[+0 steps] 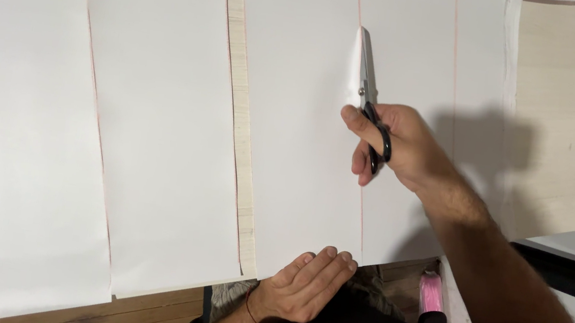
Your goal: Cutting large sheets of paper into strips along marked lines using scissors
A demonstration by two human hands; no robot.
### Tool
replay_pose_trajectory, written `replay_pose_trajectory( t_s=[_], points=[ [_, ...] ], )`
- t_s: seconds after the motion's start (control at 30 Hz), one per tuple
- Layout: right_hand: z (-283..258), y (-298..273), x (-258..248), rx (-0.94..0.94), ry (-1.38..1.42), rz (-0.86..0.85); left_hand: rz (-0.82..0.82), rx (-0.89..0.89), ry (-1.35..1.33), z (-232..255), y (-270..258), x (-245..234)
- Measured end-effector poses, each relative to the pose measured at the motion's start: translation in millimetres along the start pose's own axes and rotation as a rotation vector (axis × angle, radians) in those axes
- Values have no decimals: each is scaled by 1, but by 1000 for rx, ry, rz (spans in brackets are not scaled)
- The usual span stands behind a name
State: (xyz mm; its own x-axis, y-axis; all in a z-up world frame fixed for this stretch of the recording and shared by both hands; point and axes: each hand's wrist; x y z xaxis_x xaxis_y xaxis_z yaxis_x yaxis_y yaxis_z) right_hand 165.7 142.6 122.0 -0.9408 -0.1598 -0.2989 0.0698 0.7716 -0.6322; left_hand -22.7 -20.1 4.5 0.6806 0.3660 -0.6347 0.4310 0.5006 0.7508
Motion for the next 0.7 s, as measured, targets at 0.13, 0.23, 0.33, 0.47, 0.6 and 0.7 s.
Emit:
replay_pose_trajectory(
  t_s=[0.13, 0.23, 0.33, 0.47, 0.6, 0.7],
  points=[
    [-10, 5, -3, -11, -7, -17, -6, 3, -11, 0, -1, 1],
    [-17, 8, -4, 10, -14, -15, -11, -3, -13, 1, -2, 0],
    [-21, 12, -6, 21, -14, -5, 6, -5, -8, 1, -1, -1],
    [-26, 24, -10, 56, -21, 17, 26, -37, -43, 2, 2, -2],
    [-34, 26, -12, 79, -54, 25, 23, -31, -50, 2, 3, -4],
    [-34, 24, -11, 51, -44, 21, 13, -41, -89, 5, 2, -8]
  ],
)
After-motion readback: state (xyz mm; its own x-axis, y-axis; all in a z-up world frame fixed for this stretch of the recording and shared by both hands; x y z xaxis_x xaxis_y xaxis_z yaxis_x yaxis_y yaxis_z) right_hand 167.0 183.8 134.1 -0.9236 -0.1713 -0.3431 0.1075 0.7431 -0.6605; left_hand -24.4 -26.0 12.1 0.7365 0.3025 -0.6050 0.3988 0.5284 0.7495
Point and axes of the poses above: each hand's wrist, its own y-axis towards the middle knuckle, its own x-axis out of the palm, z = x × y, and after that the axes turned 4 degrees about -x, right-handed
